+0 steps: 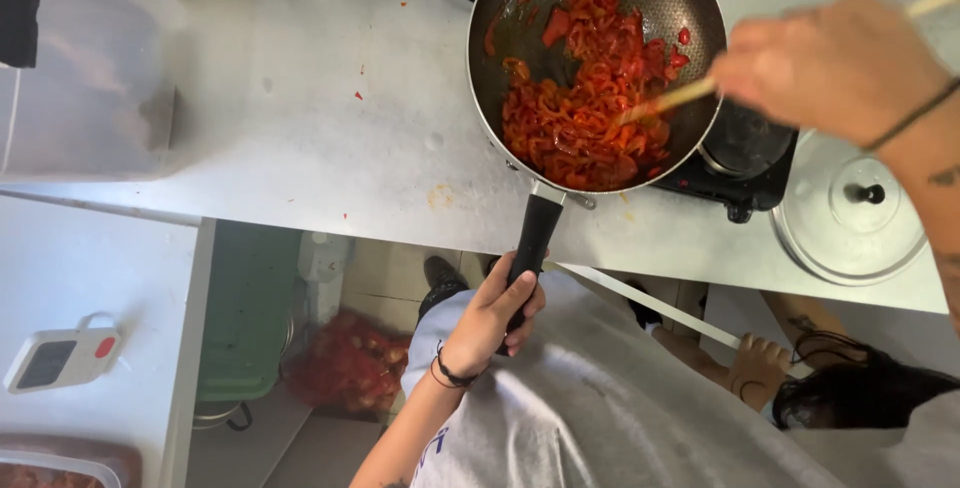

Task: Washing plastic food containers in a sink and stirring sauce in a pan.

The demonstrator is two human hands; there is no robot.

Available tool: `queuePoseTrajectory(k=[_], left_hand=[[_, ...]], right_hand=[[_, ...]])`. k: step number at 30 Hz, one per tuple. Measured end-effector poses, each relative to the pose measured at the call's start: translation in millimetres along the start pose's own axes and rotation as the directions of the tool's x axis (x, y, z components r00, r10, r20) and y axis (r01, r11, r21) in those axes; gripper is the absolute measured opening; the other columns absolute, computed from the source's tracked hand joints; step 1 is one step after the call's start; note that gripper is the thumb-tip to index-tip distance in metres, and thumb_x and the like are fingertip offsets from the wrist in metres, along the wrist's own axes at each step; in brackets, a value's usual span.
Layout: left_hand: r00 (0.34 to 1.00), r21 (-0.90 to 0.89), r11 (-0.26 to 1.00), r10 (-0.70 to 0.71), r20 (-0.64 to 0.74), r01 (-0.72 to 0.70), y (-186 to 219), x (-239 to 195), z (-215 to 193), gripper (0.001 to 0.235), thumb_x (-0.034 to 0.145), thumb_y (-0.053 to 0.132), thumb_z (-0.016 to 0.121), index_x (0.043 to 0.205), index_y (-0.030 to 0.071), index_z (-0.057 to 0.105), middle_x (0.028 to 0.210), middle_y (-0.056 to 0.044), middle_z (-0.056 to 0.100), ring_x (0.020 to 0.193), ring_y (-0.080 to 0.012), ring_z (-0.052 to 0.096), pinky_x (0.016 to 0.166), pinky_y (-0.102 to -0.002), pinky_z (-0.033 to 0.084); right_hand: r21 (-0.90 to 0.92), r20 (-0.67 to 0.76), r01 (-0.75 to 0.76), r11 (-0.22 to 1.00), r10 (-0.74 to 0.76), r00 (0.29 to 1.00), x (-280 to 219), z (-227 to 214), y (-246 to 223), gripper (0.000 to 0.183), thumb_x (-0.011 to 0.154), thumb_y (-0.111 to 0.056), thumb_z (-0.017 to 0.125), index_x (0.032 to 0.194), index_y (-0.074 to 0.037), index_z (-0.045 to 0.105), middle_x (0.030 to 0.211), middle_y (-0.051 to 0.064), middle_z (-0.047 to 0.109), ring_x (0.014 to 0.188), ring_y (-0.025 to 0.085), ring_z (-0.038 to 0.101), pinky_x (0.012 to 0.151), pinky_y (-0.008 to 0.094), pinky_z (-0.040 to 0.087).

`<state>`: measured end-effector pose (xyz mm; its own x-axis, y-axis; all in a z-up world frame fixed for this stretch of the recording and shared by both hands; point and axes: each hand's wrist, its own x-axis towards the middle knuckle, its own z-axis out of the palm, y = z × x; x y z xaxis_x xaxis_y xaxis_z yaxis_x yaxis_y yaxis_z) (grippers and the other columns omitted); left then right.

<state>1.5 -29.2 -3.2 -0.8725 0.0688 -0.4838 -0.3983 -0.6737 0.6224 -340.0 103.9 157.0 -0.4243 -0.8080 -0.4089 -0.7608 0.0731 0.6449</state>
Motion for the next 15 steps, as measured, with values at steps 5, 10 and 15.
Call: queuePoseTrajectory(k=[5, 10, 15], left_hand=[[1.0, -0.034, 0.999, 0.007, 0.002, -0.007, -3.0, -1.7, -1.6, 0.023, 0.108, 0.03, 0.044, 0.12, 0.011, 0.042, 0.08, -0.003, 0.042, 0.041, -0.008, 0.034, 0.034, -0.024, 0.03], [1.0, -0.019, 1.0, 0.001, 0.004, 0.0, 6.0, -4.1, 0.0, 0.037, 0.106, 0.032, 0.044, 0.138, 0.012, 0.046, 0.079, -0.002, 0.041, 0.042, -0.0075, 0.034, 0.035, -0.023, 0.032], [1.0, 0.005, 1.0, -0.008, -0.015, 0.009, 10.6, -7.0, 4.1, 0.04, 0.106, 0.032, 0.043, 0.141, 0.011, 0.045, 0.079, -0.002, 0.042, 0.043, -0.0082, 0.034, 0.036, -0.023, 0.032]], right_hand=[[0.168, -0.227, 0.053, 0.984, -0.014, 0.974, 50.0, 39.1, -30.5, 0.033, 0.116, -0.05, 0.047, 0.099, -0.031, 0.067, 0.083, -0.012, 0.061, 0.05, 0.001, 0.056, 0.034, 0.013, 0.047], [0.143, -0.455, -0.254, 0.956, 0.292, 0.842, 53.0, 108.9, -11.7, 0.011, 0.116, -0.035, 0.066, 0.108, -0.036, 0.074, 0.082, -0.015, 0.06, 0.064, 0.007, 0.055, 0.053, 0.022, 0.044], [0.4, -0.348, -0.063, 0.914, 0.215, 0.912, 9.9, 57.4, -47.7, 0.012, 0.113, -0.033, 0.069, 0.114, -0.025, 0.078, 0.087, -0.008, 0.063, 0.051, 0.005, 0.054, 0.035, 0.016, 0.045]])
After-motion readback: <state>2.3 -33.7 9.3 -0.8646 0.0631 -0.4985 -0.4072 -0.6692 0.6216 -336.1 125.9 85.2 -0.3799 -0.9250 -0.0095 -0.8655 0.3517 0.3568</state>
